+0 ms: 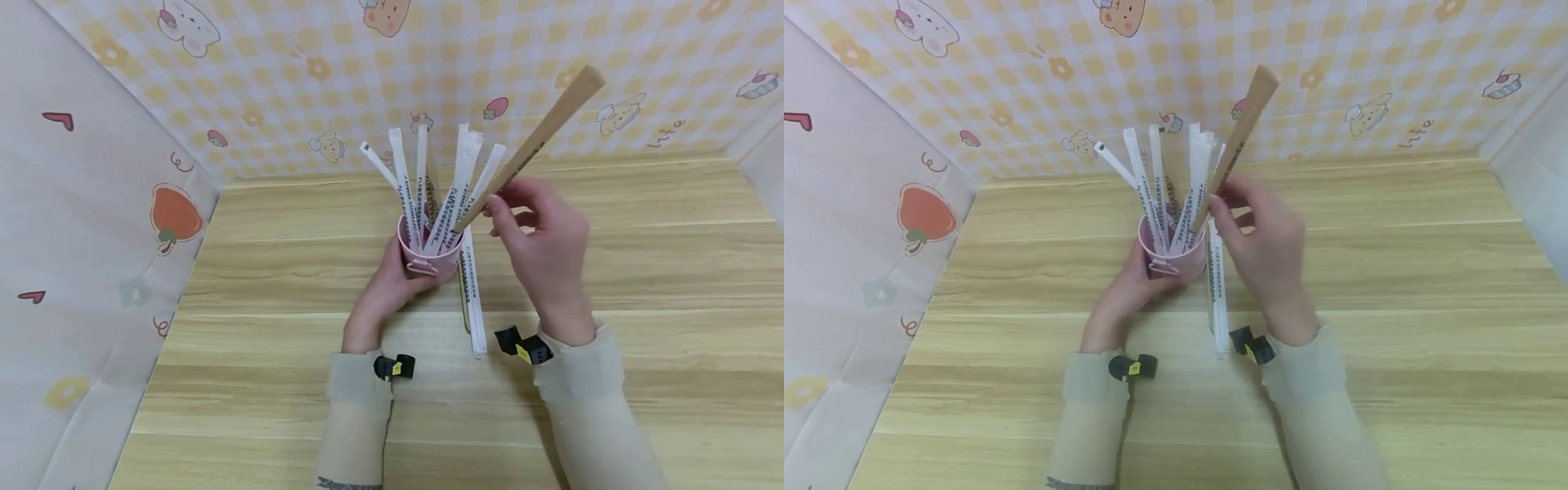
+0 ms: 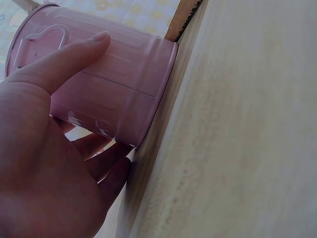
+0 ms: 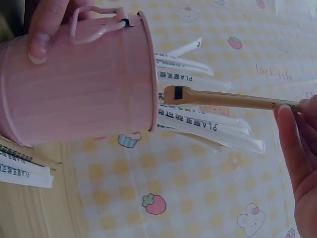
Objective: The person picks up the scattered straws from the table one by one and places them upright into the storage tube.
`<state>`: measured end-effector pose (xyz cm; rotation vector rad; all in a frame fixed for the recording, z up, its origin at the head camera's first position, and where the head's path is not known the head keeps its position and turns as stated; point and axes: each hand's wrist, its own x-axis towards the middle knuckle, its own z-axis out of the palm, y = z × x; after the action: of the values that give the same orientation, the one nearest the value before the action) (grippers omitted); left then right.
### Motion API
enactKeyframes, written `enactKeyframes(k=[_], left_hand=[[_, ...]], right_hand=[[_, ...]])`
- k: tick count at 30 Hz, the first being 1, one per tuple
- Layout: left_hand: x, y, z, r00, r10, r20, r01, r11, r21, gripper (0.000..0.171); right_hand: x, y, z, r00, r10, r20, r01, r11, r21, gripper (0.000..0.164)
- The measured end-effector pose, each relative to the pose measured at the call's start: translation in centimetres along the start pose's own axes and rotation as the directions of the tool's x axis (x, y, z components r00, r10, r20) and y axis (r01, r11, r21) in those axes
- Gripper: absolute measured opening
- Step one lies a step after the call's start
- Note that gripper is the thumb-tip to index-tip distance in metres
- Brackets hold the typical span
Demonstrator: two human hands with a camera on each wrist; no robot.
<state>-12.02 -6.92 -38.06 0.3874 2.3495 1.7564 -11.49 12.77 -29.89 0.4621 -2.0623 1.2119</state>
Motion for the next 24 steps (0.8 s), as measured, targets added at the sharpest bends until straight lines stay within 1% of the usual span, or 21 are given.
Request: enactKeyframes(k=[3, 7, 10, 15, 19, 24], left_hand=[[0.0, -0.1, 0.0, 1.0, -0.007, -0.002, 0.007, 1.0, 0.001, 0.103], [0.0, -0.1, 0.0, 1.0, -0.011, -0.007, 0.011, 1.0, 0.012, 0.105], [0.0, -0.2, 0.1, 1.0, -0.005, -0.007, 0.006, 1.0, 0.013, 0.105], [0.0, -0.2, 0.0, 1.0, -0.01, -0.006, 0.01, 1.0, 0.001, 0.102], [-0.1, 0.0, 0.0, 1.0, -0.019, -0.006, 0.019, 1.0, 0.0, 0.101], [0.0, 0.0, 0.0, 1.0, -0.013, -0.004, 0.013, 1.0, 0.001, 0.101]], right_hand=[[-0.3, 0.3, 0.4, 0.999, -0.008, 0.051, 0.01, 0.999, -0.042, 0.022], [-0.6, 0.9, 1.1, 0.991, -0.023, 0.129, 0.036, 0.995, -0.092, 0.019], [-0.7, 1.2, 1.4, 0.983, -0.004, 0.182, 0.026, 0.993, -0.117, 0.017], [-0.8, 1.9, 1.8, 0.97, 0.013, 0.241, 0.022, 0.99, -0.142, 0.016], [-0.8, 2.4, 2.0, 0.955, 0.029, 0.296, 0.03, 0.981, -0.194, 0.017], [-1.0, 2.8, 2.3, 0.926, 0.067, 0.372, 0.034, 0.966, -0.258, 0.016]])
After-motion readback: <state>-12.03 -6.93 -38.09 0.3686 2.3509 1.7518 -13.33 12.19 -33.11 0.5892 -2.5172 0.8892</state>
